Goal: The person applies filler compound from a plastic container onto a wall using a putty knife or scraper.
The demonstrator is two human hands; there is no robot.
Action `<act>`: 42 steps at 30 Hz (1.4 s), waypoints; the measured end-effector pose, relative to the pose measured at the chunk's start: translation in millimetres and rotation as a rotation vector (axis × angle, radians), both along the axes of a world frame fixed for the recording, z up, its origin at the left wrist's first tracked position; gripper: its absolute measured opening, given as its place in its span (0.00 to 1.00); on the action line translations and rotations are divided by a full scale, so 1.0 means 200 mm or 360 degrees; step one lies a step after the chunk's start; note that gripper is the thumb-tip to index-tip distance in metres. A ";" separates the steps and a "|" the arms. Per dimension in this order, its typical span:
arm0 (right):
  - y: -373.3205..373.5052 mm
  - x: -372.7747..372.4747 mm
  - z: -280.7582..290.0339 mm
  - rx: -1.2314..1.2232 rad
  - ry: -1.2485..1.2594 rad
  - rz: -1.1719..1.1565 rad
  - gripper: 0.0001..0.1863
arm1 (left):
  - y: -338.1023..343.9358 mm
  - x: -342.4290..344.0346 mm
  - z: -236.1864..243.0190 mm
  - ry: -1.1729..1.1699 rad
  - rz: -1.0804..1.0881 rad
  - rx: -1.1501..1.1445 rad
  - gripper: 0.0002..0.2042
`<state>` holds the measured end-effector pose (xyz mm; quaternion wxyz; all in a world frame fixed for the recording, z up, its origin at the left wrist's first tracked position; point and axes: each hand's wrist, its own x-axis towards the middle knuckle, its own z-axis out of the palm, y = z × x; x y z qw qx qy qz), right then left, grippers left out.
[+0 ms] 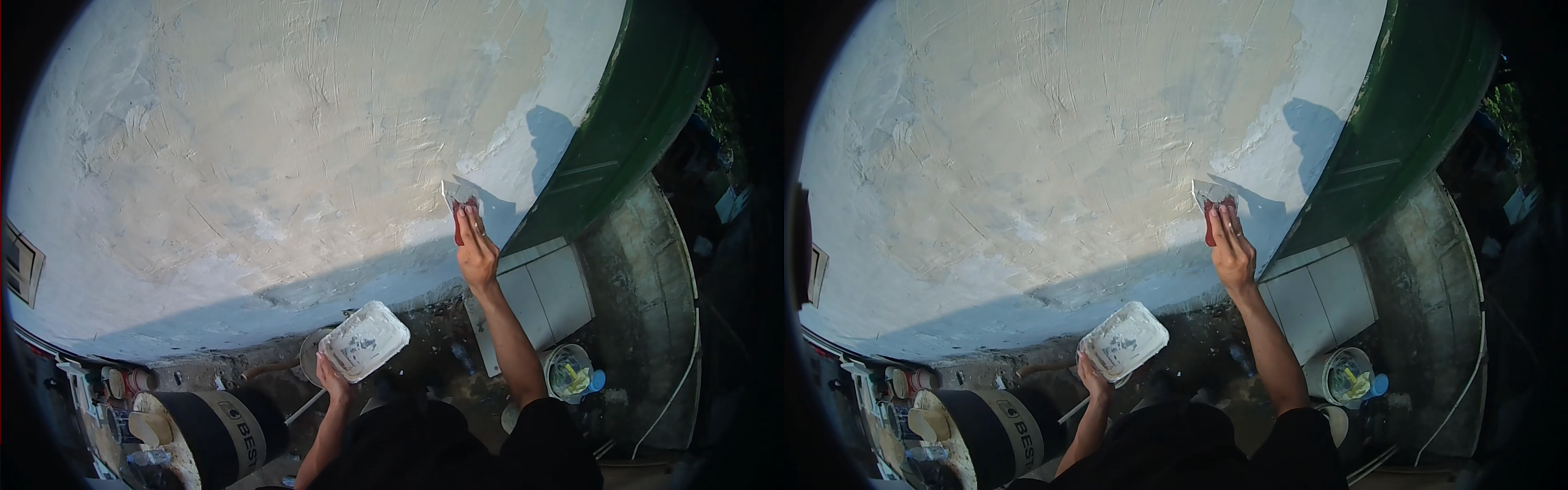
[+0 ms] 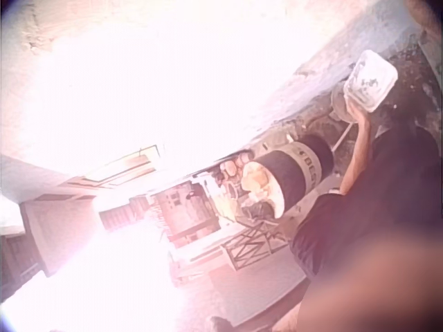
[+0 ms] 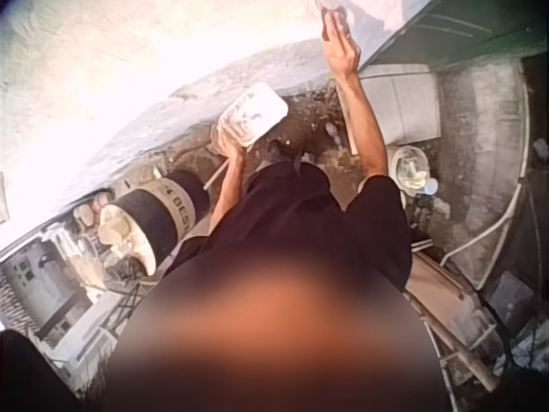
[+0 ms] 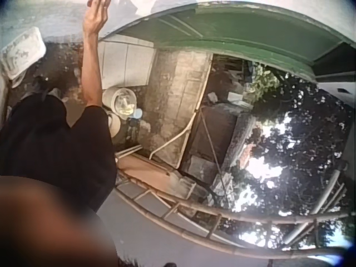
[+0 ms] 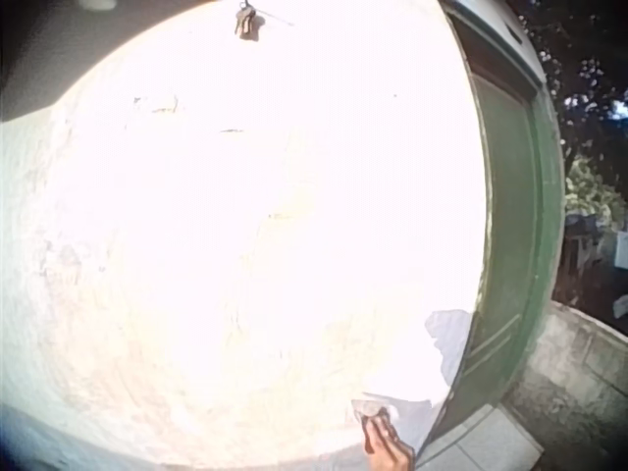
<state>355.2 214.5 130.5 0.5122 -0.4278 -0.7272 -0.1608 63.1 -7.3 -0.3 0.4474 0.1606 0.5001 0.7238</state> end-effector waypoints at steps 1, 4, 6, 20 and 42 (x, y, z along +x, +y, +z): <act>0.04 -0.02 0.04 0.0019 -0.0057 -0.0054 0.27 | 0.00 0.01 0.01 -0.0005 -0.0050 0.0022 0.21; 0.16 -0.12 -0.08 -0.0036 -0.0320 -0.0120 0.28 | 0.01 0.03 -0.04 0.0053 -0.0044 -0.0013 0.22; 0.19 -0.19 -0.29 -0.0124 -0.0461 -0.0100 0.28 | 0.00 0.02 -0.05 0.0017 -0.0043 0.0004 0.22; -0.11 -0.09 -0.38 -0.0298 -0.0133 0.0022 0.28 | -0.02 -0.06 -0.13 0.0018 -0.0026 -0.0030 0.21; -0.10 -0.15 -0.54 -0.0476 -0.0285 0.0111 0.26 | 0.01 0.00 -0.15 0.0112 -0.0087 -0.0034 0.22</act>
